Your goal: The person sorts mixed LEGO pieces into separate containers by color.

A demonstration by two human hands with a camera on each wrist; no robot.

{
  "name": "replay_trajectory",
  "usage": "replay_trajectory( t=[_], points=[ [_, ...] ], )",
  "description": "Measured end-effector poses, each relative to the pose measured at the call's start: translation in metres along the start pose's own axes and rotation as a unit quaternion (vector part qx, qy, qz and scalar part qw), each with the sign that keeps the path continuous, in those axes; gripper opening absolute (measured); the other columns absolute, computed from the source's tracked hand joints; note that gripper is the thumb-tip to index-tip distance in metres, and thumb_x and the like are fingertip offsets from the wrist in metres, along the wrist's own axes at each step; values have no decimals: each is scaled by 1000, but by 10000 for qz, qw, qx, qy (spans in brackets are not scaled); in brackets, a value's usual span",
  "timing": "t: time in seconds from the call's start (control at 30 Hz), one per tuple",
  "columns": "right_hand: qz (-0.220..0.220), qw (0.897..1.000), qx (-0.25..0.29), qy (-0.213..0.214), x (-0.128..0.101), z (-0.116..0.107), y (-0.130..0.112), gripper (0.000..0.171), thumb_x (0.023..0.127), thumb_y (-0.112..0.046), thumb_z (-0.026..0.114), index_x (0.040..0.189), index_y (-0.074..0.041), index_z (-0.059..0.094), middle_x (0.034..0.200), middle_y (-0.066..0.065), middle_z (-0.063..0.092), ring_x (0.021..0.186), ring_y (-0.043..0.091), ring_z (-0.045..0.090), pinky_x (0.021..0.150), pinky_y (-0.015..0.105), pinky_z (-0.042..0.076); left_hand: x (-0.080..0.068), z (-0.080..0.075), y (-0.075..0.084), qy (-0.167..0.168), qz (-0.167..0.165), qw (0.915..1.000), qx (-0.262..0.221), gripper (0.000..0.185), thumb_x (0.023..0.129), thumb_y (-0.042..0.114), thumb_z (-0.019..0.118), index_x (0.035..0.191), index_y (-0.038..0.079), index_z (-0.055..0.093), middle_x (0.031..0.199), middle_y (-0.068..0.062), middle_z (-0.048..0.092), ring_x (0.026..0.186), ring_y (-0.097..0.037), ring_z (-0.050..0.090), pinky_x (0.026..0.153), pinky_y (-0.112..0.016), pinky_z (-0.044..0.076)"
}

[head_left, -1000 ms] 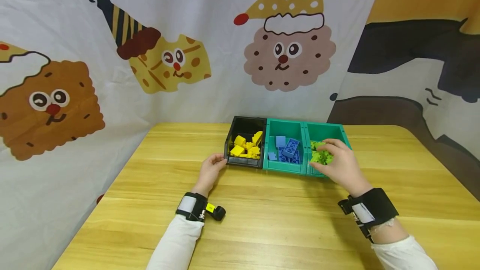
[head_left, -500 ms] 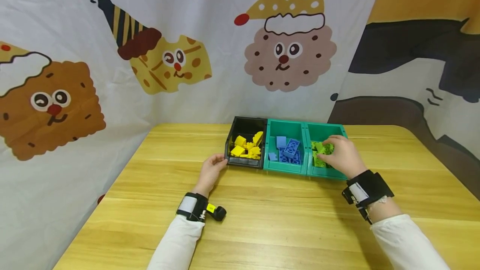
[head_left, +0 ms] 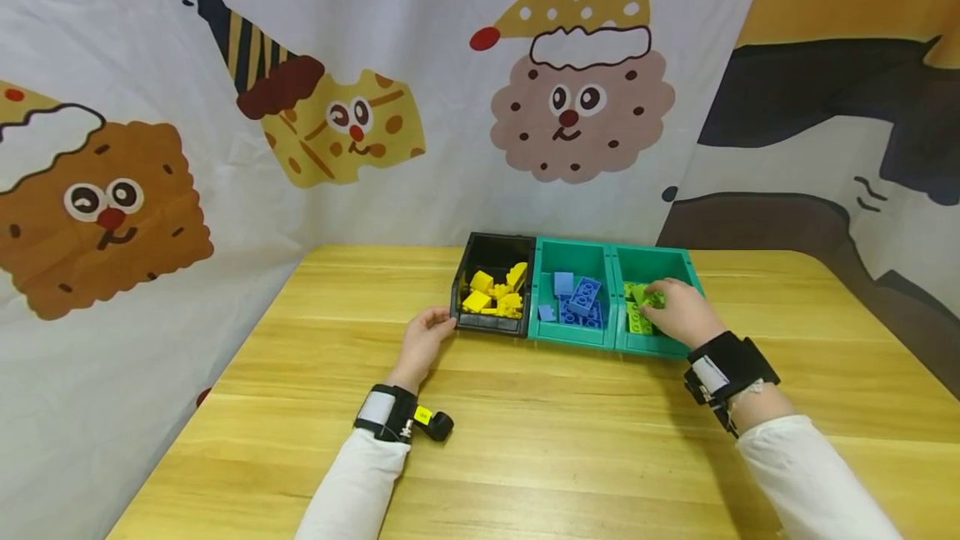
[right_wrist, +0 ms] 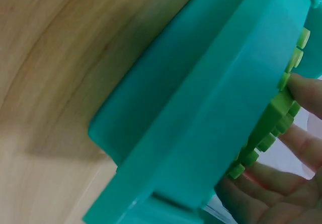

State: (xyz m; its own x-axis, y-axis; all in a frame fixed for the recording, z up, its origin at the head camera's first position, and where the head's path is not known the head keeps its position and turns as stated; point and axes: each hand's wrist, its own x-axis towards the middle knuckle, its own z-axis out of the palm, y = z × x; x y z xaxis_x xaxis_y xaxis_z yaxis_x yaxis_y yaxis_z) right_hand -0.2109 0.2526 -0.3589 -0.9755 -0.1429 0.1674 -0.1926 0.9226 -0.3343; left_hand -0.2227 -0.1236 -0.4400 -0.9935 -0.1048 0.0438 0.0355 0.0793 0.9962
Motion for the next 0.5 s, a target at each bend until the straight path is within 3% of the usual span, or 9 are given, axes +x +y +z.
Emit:
replay_trajectory(
  t=[0.33,0.5],
  points=[
    [-7,9992,-165,-362,4,5,5,34,94,-17,55,118,8,58,127,36,50,127,56,31,102,65,29,0,1,2,16,68,10000,7,22,90,3,60,110,-7,61,100,-13,62,85,-11,55,80,-26,50],
    [41,9989,-135,-451,2,4,5,43,95,-20,54,127,8,51,133,39,42,127,56,29,102,66,28,-1,0,1,28,75,10000,3,21,89,3,61,108,-7,61,97,-11,62,84,-10,55,79,-25,51]
  ],
)
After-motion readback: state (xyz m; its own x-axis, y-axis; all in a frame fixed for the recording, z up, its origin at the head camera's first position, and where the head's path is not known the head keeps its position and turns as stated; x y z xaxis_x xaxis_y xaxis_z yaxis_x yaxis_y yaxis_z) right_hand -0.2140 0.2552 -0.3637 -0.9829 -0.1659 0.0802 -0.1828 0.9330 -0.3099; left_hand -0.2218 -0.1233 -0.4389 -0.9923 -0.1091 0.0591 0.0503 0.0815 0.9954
